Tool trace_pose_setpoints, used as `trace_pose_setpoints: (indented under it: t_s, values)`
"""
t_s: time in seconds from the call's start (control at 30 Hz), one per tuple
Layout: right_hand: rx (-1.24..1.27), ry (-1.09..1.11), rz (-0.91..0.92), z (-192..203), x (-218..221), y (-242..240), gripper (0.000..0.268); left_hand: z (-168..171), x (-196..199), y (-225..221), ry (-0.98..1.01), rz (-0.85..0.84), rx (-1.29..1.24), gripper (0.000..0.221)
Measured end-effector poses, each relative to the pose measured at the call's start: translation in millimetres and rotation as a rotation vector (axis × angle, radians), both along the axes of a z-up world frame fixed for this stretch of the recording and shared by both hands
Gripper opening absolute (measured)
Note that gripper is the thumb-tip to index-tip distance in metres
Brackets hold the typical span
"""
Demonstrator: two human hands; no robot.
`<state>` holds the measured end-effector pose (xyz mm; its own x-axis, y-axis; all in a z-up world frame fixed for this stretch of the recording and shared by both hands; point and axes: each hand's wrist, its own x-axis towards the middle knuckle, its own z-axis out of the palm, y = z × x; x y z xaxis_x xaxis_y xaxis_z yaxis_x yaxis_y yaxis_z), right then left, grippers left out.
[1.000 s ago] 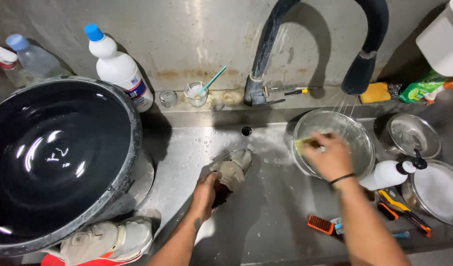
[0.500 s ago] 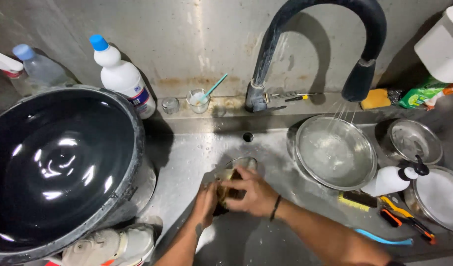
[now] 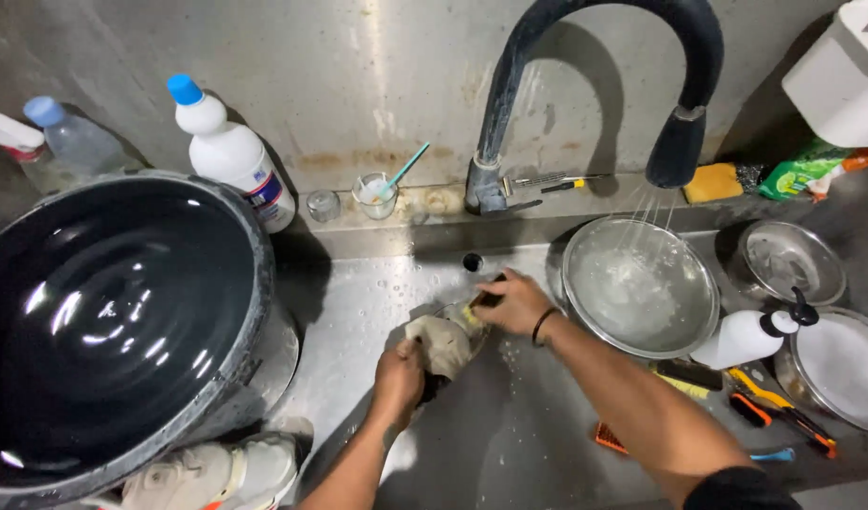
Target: Scrubbing and cleaning a sneaker in a utility sink using a sponge and cleaning solution.
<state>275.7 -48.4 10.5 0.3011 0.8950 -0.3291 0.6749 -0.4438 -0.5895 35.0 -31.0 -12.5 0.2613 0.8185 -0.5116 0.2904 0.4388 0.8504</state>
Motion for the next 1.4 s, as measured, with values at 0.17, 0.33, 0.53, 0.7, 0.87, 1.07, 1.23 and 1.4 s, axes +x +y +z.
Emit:
trace_pose_setpoints:
  t_s: [0.17, 0.33, 0.53, 0.7, 0.87, 1.07, 1.23, 1.4]
  values:
    - [0.311, 0.198, 0.403, 39.3, -57.0, -40.9, 0.048, -5.1, 7.3, 12.1, 0.177, 0.019, -0.066, 0.038]
    - [0.344, -0.104, 0.079, -13.1, 25.7, -17.0, 0.05, -20.8, 10.8, 8.6, 0.357, -0.092, 0.129, 0.049]
    - [0.213, 0.351, 0.069, 45.1, -52.3, -33.8, 0.055, -52.5, 4.0, 22.6, 0.46, -0.19, 0.159, 0.053]
    - [0.13, 0.137, 0.049, 48.6, -12.7, -23.5, 0.046, 0.7, 9.7, 10.1, 0.394, -0.14, 0.248, 0.049]
    - [0.336, 0.214, 0.265, 38.3, -29.3, -23.0, 0.056, -25.5, 5.4, 4.1, 0.383, -0.147, 0.286, 0.049]
    - [-0.011, 0.051, -0.053, 19.4, -3.0, 0.5, 0.071, 8.8, 8.1, -1.5, 0.353, -0.099, 0.225, 0.05]
    - [-0.163, -0.077, 0.068, -29.4, 34.7, 27.9, 0.081, -63.6, 8.3, 10.9, 0.421, -0.118, 0.346, 0.043]
    - [-0.044, -0.205, 0.1, 56.6, 15.9, -2.0, 0.052, 64.2, -7.8, -9.7, 0.259, -0.199, 0.123, 0.034]
